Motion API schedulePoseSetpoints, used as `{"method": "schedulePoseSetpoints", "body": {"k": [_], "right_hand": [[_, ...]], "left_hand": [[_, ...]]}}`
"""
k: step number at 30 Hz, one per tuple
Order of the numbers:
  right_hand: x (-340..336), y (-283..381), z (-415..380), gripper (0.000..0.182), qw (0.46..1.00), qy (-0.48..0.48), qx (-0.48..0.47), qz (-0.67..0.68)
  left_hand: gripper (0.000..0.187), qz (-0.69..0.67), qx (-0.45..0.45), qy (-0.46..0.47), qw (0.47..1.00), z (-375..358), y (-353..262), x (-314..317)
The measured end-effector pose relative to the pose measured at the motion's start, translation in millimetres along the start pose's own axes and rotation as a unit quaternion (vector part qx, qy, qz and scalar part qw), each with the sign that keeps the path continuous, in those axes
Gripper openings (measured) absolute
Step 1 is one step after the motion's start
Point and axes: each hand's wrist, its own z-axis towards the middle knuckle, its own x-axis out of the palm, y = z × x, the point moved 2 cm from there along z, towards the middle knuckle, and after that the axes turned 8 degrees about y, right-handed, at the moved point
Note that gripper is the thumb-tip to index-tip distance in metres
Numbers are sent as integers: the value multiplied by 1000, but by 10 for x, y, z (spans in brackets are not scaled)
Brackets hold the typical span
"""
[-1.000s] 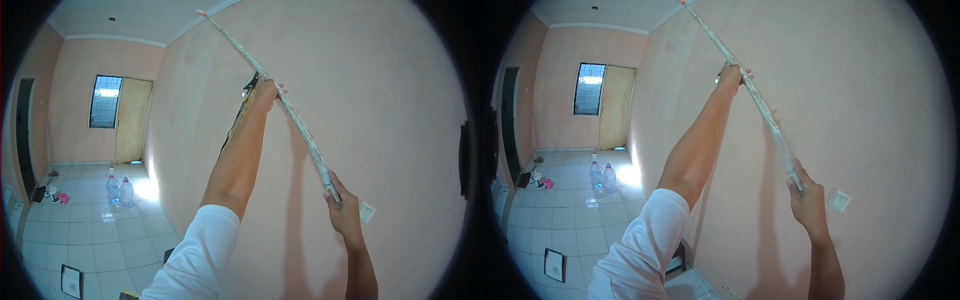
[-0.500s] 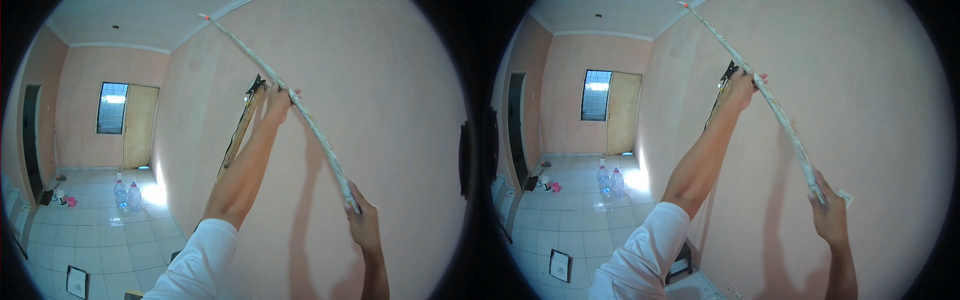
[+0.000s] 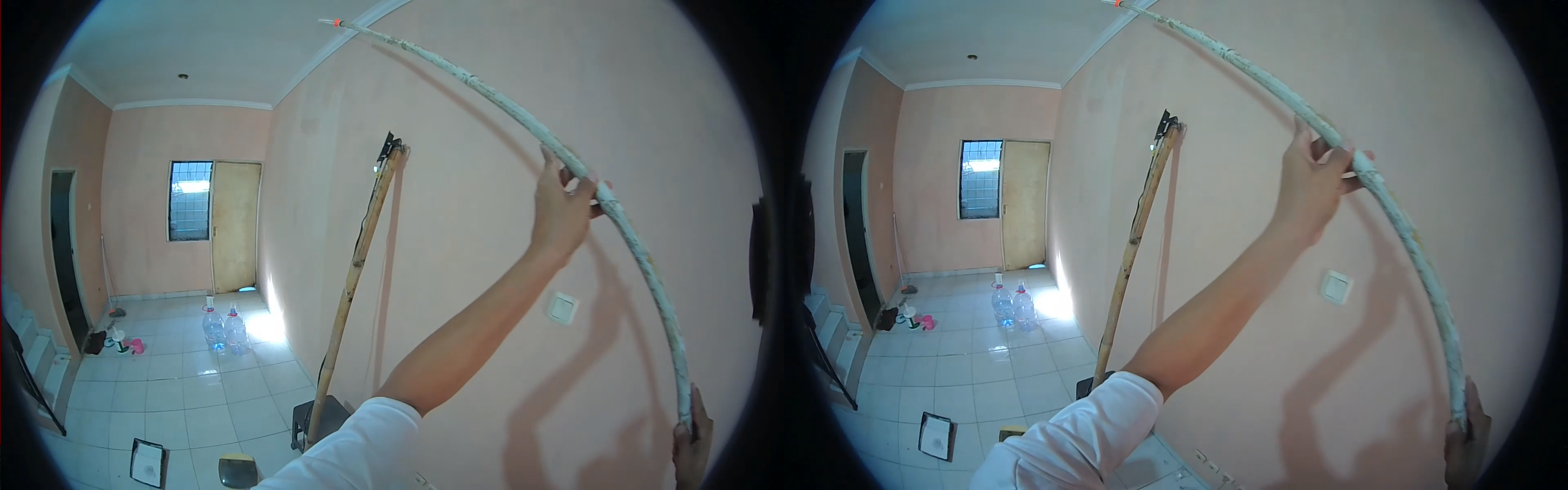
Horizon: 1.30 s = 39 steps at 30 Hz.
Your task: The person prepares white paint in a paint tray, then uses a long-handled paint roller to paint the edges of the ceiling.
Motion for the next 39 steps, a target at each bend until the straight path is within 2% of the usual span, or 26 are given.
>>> {"method": "schedulePoseSetpoints", "body": {"k": [1,4,5,9,12,18,21,24,29,32,35,37,39], "right_hand": [[-207,-73,-169,57,1000,8,6,-26],[-676,-424,-718,58,999,-13,13,-29],[-816,-551,-875,59,999,-27,16,-32],[-1314,-988,-1504,60,997,-37,60,-20],[-1589,-1362,-1955,58,998,-46,38,-34],[-1796,-1326,-2500,55,989,-68,104,76],[-1790,-1432,-2561,53,993,-48,71,80],[-1697,-1559,-2455,50,999,-22,-19,36],[-1069,-1245,-1816,46,997,-13,-50,62],[-551,-893,-1357,46,994,-8,-61,85],[100,-790,-901,56,988,-39,-144,44],[370,-417,-536,59,992,-6,-123,28],[689,-67,-140,61,993,5,-110,34]], "left_hand": [[60,11,17,3,1000,-61,10,275],[64,48,10,17,999,-214,60,999],[60,54,30,30,998,-271,108,1210],[70,58,32,46,997,-504,235,1949],[81,64,46,42,996,-708,319,2428],[85,17,21,60,998,-984,303,3027],[86,13,-15,82,996,-1025,352,3050],[83,-6,-19,67,998,-995,368,2878],[75,-7,-11,27,1000,-810,369,2101],[72,32,-44,12,998,-720,214,1464],[69,67,-60,-19,996,-656,43,759],[65,85,-67,-43,993,-557,-63,277],[64,82,-54,-28,995,-362,-118,-307]]}}
